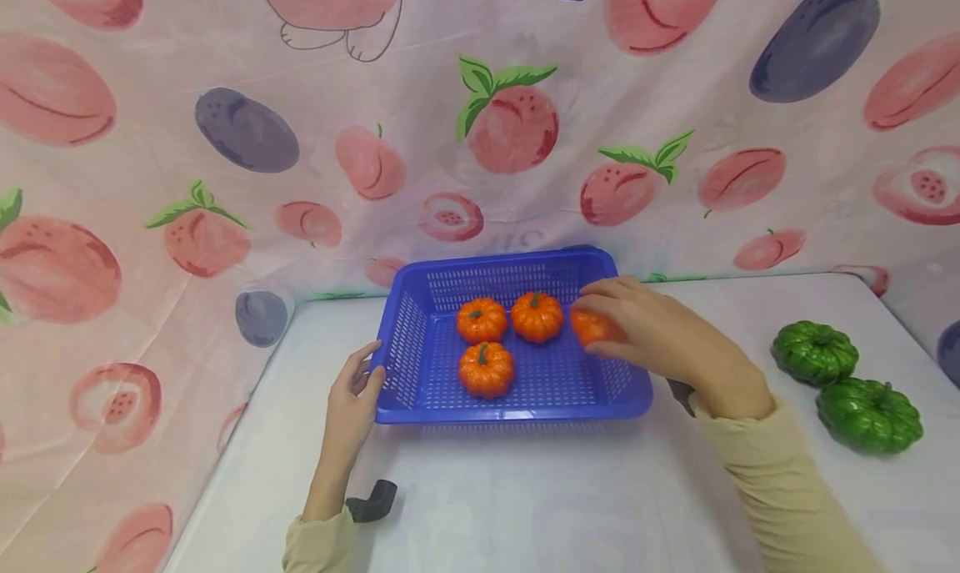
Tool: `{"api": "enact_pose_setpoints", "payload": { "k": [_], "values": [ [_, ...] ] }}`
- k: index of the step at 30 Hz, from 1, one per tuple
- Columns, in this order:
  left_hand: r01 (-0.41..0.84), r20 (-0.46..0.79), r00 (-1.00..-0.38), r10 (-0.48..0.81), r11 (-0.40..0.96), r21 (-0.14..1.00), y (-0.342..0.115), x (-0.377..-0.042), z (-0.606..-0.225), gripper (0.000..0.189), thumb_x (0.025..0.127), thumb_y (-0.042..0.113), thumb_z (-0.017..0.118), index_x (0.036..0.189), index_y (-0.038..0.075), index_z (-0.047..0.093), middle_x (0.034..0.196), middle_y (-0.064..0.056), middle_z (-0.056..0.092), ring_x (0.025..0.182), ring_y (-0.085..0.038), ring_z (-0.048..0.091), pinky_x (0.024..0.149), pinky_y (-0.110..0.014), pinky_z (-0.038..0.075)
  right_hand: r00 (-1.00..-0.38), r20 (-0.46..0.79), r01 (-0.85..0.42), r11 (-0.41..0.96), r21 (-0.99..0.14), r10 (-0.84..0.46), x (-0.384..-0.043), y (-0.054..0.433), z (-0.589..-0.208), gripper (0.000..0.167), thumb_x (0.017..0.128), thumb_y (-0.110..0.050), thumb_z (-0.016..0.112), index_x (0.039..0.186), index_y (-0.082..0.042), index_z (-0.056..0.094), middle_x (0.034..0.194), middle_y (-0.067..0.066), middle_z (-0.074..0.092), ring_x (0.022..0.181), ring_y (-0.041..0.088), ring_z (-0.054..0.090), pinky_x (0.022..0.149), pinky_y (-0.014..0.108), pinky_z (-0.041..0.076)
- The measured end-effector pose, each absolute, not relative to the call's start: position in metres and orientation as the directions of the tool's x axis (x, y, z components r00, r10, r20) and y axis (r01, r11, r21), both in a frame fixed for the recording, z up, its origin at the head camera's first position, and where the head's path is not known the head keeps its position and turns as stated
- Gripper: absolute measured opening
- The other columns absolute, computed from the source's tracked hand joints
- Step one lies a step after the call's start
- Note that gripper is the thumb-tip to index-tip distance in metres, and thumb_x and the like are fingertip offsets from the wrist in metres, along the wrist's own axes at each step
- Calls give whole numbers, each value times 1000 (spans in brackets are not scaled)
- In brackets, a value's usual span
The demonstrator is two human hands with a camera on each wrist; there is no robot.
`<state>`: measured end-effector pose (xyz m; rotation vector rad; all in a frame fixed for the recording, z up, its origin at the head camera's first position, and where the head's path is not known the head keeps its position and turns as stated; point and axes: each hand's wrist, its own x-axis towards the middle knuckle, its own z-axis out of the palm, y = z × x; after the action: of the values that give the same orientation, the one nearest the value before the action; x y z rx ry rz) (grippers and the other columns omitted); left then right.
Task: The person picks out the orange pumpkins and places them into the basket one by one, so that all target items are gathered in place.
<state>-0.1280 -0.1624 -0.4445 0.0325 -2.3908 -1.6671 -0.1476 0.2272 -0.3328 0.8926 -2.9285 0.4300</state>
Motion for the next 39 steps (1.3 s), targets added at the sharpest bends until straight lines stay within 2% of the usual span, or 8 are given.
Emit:
{"api": "enact_pose_setpoints", "payload": {
  "k": [8, 28, 39],
  "values": [
    [130, 188, -972, -139, 349, 928, -162, -129, -444, 39, 102, 11, 52, 142, 14, 53, 128, -20, 62, 114, -34, 64, 94, -48, 54, -822, 110, -567, 783, -256, -559, -153, 219, -336, 52, 84, -32, 79, 129, -11, 65, 136, 13, 58, 130, 40, 47, 102, 63, 42],
    [105, 167, -974, -150, 353, 930, -163, -129, -445, 39, 101, 9, 54, 140, 16, 54, 127, -19, 63, 112, -33, 65, 92, -50, 54, -819, 60, -559, 771, -304, -570, -163, 198, -345, 47, 87, -32, 77, 128, -10, 65, 133, 13, 60, 128, 37, 50, 104, 60, 42],
    [98, 162, -974, -157, 353, 930, -162, -129, -445, 39, 101, 9, 54, 140, 16, 55, 125, -18, 64, 111, -32, 66, 91, -47, 55, -811, 42, -566, 764, -308, -584, -169, 190, -350, 47, 86, -29, 78, 126, -8, 67, 131, 14, 61, 128, 39, 50, 107, 59, 40]
  ]
}}
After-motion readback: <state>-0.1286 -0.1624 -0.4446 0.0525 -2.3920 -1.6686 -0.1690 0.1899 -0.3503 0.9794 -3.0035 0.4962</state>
